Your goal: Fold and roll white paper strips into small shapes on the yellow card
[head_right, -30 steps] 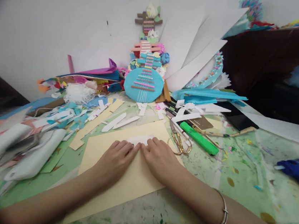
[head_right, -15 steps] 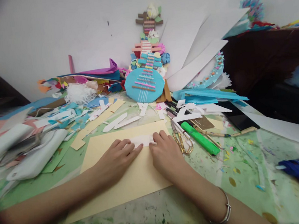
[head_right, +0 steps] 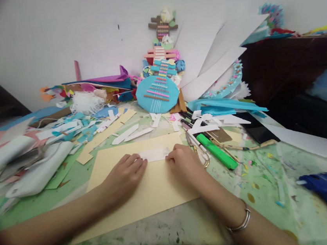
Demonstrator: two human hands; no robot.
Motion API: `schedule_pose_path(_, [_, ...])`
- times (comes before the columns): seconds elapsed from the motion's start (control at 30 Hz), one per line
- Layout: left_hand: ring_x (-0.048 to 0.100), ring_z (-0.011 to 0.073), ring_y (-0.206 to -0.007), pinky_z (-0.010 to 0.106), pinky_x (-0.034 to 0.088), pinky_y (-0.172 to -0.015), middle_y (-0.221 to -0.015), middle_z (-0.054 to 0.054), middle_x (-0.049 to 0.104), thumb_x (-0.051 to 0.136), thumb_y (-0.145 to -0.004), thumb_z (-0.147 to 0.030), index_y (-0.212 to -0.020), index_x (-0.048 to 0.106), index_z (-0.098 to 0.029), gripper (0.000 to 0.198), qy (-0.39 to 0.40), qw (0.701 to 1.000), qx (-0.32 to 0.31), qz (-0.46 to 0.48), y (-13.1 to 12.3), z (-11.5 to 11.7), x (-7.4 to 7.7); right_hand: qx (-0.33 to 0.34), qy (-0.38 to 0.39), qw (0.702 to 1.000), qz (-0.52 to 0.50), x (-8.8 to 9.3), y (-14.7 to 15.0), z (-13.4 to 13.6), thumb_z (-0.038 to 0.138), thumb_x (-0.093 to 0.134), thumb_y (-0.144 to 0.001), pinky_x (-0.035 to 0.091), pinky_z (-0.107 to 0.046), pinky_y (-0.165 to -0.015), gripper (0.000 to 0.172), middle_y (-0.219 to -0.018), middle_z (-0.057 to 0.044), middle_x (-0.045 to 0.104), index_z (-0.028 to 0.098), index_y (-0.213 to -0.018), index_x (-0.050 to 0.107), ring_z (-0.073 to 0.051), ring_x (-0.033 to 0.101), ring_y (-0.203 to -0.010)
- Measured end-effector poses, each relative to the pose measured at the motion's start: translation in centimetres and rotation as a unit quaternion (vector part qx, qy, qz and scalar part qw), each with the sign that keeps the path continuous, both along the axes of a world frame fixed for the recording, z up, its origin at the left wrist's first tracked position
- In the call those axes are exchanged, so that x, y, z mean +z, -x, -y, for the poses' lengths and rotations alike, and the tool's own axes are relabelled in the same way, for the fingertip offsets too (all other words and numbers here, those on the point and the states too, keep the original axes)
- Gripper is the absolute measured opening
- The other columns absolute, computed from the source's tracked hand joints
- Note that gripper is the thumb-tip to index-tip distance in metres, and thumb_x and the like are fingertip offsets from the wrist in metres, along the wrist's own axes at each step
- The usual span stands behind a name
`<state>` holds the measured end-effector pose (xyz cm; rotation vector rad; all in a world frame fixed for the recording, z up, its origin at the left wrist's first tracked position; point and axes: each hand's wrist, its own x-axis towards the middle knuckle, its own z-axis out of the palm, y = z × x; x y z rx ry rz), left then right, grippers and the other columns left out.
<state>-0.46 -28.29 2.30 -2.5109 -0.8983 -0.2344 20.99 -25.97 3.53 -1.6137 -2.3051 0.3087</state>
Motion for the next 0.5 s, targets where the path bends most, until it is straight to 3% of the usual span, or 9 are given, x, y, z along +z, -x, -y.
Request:
schedule_pose_path(0.13, [0.053,0.024,-0.082,0.036,0.04,-0.071,-0.074,0.013,0.061,0.043,-0.079,-0.001,-0.074,0.061,-0.008,0.02,-0.009,1.0,-0.014,0.025,-0.1,0.3,-0.2,-0.004,-0.003,1.0,0.018,0.1,0.5,0.3,0.014,0.048,-0.078,0.037,-0.024,-0.068,0.026,-0.08,-0.004,0.06,0.021,-0.075,0.072,-0.015,0.056,-0.079])
schedule_pose_path(0.3, [0.054,0.0234,-0.083,0.037,0.044,-0.072,-0.068,0.011,0.062,0.045,-0.077,-0.003,-0.075,0.062,-0.01,0.019,0.045,0.995,-0.032,0.08,0.1,-0.2,0.1,0.009,-0.021,0.998,0.054,0.3,1.0,0.7,0.01,0.045,-0.078,0.035,-0.025,-0.065,0.026,-0.08,-0.006,0.059,0.017,-0.074,0.07,-0.015,0.055,-0.08])
schedule_pose_path(0.43, [0.058,0.0167,-0.077,0.03,0.048,-0.07,-0.07,0.006,0.066,0.045,-0.082,-0.014,-0.081,0.066,-0.016,0.021,0.102,0.966,-0.038,0.236,2.9,-1.1,2.6,0.034,-0.058,0.994,0.083,0.2,1.2,1.2,0.009,0.043,-0.079,0.034,-0.025,-0.066,0.025,-0.079,-0.007,0.058,0.014,-0.068,0.065,-0.015,0.053,-0.08])
schedule_pose_path(0.5, [0.059,0.0151,-0.077,0.028,0.049,-0.07,-0.08,0.004,0.068,0.045,-0.083,-0.018,-0.087,0.066,-0.017,0.021,0.082,0.934,0.054,0.344,5.2,-0.6,4.6,0.04,-0.09,0.992,0.081,-0.1,1.2,1.3,0.01,0.045,-0.078,0.034,-0.025,-0.065,0.02,-0.079,-0.007,0.057,0.014,-0.069,0.062,-0.015,0.052,-0.078])
